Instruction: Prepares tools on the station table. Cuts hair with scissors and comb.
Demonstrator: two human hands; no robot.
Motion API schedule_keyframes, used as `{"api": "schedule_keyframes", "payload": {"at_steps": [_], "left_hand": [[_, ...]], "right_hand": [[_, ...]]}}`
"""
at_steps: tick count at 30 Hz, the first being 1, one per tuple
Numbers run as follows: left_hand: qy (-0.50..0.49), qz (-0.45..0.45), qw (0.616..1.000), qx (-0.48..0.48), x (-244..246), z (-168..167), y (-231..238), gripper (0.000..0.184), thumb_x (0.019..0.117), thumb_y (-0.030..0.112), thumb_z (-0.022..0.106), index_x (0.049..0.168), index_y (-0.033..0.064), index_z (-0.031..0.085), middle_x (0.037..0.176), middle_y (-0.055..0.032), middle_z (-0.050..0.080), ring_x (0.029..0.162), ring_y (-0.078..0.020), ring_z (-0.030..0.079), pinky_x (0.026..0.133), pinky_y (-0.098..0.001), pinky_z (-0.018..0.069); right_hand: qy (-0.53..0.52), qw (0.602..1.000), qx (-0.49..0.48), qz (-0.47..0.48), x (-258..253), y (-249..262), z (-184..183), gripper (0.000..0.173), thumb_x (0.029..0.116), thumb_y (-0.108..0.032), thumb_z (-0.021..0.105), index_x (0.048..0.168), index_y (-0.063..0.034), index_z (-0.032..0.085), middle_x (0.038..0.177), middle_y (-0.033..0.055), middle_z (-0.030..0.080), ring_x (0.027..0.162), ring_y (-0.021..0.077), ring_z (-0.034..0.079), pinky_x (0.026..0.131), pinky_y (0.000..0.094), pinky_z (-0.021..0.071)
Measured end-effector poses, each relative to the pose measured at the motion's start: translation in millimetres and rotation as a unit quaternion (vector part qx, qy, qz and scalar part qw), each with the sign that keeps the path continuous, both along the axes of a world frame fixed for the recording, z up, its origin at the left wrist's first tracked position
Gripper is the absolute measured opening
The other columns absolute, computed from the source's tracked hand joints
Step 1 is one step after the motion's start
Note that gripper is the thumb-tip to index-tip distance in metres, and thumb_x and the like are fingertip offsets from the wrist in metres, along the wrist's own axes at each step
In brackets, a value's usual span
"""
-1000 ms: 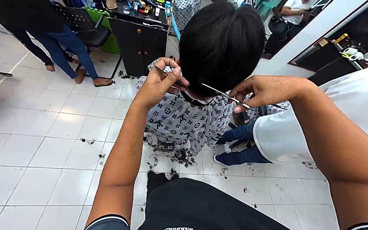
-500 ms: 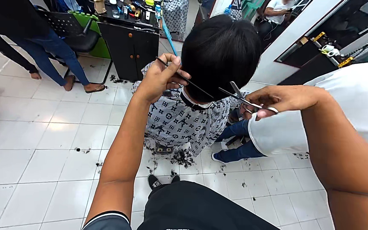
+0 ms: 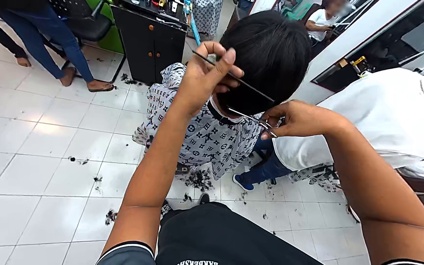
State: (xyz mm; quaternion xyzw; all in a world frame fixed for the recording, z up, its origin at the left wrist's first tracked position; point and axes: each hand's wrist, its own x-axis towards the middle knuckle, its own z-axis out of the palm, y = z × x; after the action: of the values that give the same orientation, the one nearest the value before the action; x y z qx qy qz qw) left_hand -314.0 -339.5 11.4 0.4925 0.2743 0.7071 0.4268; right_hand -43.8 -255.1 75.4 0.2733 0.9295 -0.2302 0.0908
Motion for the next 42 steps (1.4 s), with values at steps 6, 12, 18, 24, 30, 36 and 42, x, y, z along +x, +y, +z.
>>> {"api": "schedule_keyframes", "payload": {"at_steps": [6,12,18,24,30,36,42], "left_hand": [[0.076,0.053,0.996,-0.012,13,-85,-3,0.023,0.1014,0.014,0.059,0.119,0.0108,0.044,0.088,0.0021,0.073,0.081,-0.0121,0.074,0.075,-0.0306,0.0621],[0.036,0.055,0.997,0.039,32,-58,-19,0.015,0.0999,0.018,0.055,0.114,0.0199,0.050,0.080,0.0100,0.071,0.073,-0.0058,0.069,0.071,-0.0269,0.0609],[-0.056,0.178,0.982,0.037,83,6,-17,0.010,0.1112,0.021,0.040,0.115,0.0126,0.044,0.100,-0.0061,0.076,0.085,-0.0153,0.075,0.068,-0.0250,0.0605],[0.010,0.215,0.971,-0.099,86,-23,-29,0.012,0.1089,0.022,0.046,0.117,0.0137,0.045,0.092,-0.0033,0.074,0.079,-0.0149,0.074,0.070,-0.0269,0.0611],[-0.002,0.221,0.972,-0.080,96,-30,-36,0.009,0.1092,0.022,0.044,0.115,0.0156,0.045,0.089,-0.0016,0.075,0.077,-0.0130,0.073,0.068,-0.0248,0.0606],[0.063,0.202,0.974,-0.081,94,-46,-42,0.011,0.1071,0.019,0.046,0.117,0.0148,0.044,0.087,-0.0005,0.075,0.078,-0.0132,0.074,0.071,-0.0274,0.0617],[-0.005,0.207,0.978,0.040,111,-8,-34,0.008,0.1089,0.020,0.042,0.113,0.0155,0.046,0.090,0.0004,0.075,0.078,-0.0113,0.073,0.069,-0.0258,0.0607]], "right_hand": [[-0.031,0.987,-0.152,0.047,67,42,28,0.028,0.0838,-0.029,0.079,0.103,-0.0095,0.076,0.073,-0.0037,0.071,0.062,0.0034,0.065,0.057,0.0187,0.0543],[-0.079,0.981,-0.125,0.129,51,86,25,0.038,0.0858,-0.041,0.075,0.107,-0.0103,0.072,0.084,-0.0022,0.071,0.075,0.0070,0.068,0.063,0.0247,0.0581],[-0.039,0.974,-0.059,0.213,37,102,5,0.031,0.0863,-0.037,0.080,0.103,-0.0111,0.076,0.066,-0.0052,0.062,0.055,0.0029,0.055,0.052,0.0225,0.0476],[-0.065,0.941,-0.218,0.252,77,150,41,0.048,0.0835,-0.055,0.077,0.107,-0.0128,0.073,0.087,0.0005,0.075,0.075,0.0100,0.071,0.062,0.0218,0.0595],[-0.035,0.929,-0.195,0.313,33,139,25,0.040,0.0914,-0.048,0.070,0.108,-0.0112,0.071,0.084,-0.0028,0.073,0.070,0.0044,0.068,0.059,0.0189,0.0553],[-0.025,0.948,-0.125,0.291,29,122,23,0.030,0.0862,-0.028,0.079,0.108,-0.0092,0.072,0.075,-0.0050,0.069,0.065,0.0010,0.064,0.058,0.0155,0.0536],[-0.017,0.965,-0.011,0.260,37,115,11,0.034,0.0848,-0.037,0.080,0.107,-0.0125,0.073,0.074,-0.0046,0.066,0.063,0.0028,0.061,0.059,0.0219,0.0529]]}}
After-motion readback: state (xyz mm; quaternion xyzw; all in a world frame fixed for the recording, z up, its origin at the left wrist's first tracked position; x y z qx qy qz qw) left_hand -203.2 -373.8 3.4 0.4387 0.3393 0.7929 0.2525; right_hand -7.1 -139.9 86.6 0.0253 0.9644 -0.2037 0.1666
